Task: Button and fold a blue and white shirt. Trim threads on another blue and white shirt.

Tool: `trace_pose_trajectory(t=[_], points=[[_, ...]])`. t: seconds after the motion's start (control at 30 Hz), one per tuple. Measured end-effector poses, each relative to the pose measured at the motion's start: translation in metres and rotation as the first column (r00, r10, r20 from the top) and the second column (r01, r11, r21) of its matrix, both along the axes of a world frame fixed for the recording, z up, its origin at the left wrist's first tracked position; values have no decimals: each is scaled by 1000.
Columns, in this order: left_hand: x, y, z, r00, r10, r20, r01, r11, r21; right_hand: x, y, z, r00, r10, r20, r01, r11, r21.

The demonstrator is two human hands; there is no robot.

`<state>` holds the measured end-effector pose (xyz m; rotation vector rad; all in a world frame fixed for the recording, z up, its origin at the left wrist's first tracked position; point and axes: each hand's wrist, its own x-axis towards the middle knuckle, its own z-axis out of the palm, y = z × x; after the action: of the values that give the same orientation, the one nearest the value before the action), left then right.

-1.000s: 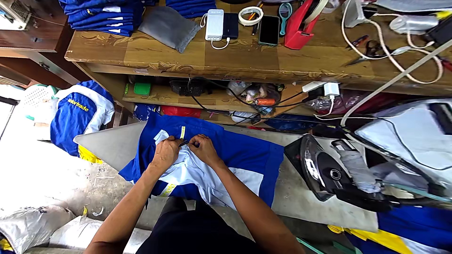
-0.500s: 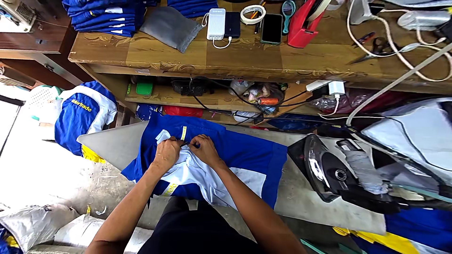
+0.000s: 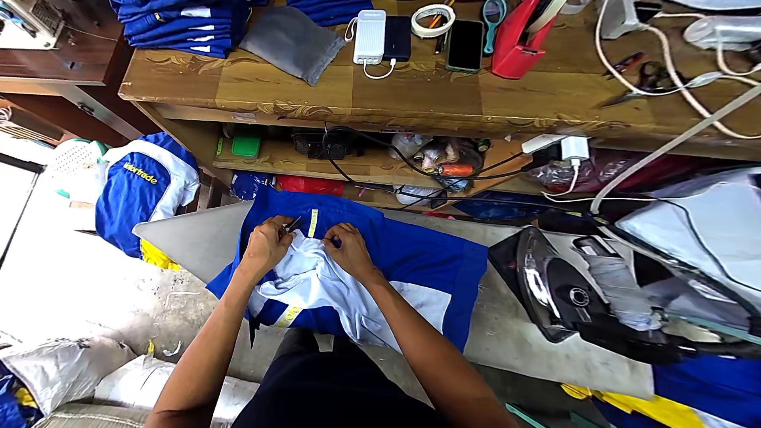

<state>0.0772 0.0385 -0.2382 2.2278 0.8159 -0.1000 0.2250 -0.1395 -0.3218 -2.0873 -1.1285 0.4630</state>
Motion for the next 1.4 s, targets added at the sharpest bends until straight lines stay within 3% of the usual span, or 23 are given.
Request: trace_pose_trajectory(t=[0.1,0.23,0.33,0.47,0.63,0.7,0.77,0.87,0.97,1.03,1.2,1.4], points=[[-21,6,-3,985,115,126,-95,984,-152,-9,2,15,993,90,82,-94,994,49],[-43,3,-3,964,228,135,-160,907,-389,-36,15,30,906,421,-45,-413,903,122],[-57,1,-13,964,249,97,-195,903,-382,-53,25,16,846,533,10,-533,846,20],[-76,3,-24,958,265,106,-216,916,-337,-62,34,7,879,472,69,-468,881,-66],[-91,6,-29,948,268,174,-193,915,-355,-46,44,27,919,291,-266,-321,944,-78],[-95,6,-30,946,251,204,-165,917,-364,-41,44,31,908,273,-317,-310,948,-73],[-97,6,-30,940,250,231,-148,911,-385,-44,43,28,903,356,-241,-373,928,-25],[-95,7,-29,930,276,241,-155,892,-425,-65,45,20,848,529,9,-529,848,-38],[-94,6,-27,935,275,224,-164,896,-413,-85,48,10,818,553,162,-545,833,-94],[-96,8,-27,941,263,212,-163,903,-397,-84,51,12,854,514,81,-507,857,-92],[-104,16,-24,935,287,208,-181,890,-418,-54,55,35,873,365,-323,-407,911,-69],[-104,16,-23,946,187,265,-109,953,-284,-39,51,31,865,269,-424,-247,963,108]])
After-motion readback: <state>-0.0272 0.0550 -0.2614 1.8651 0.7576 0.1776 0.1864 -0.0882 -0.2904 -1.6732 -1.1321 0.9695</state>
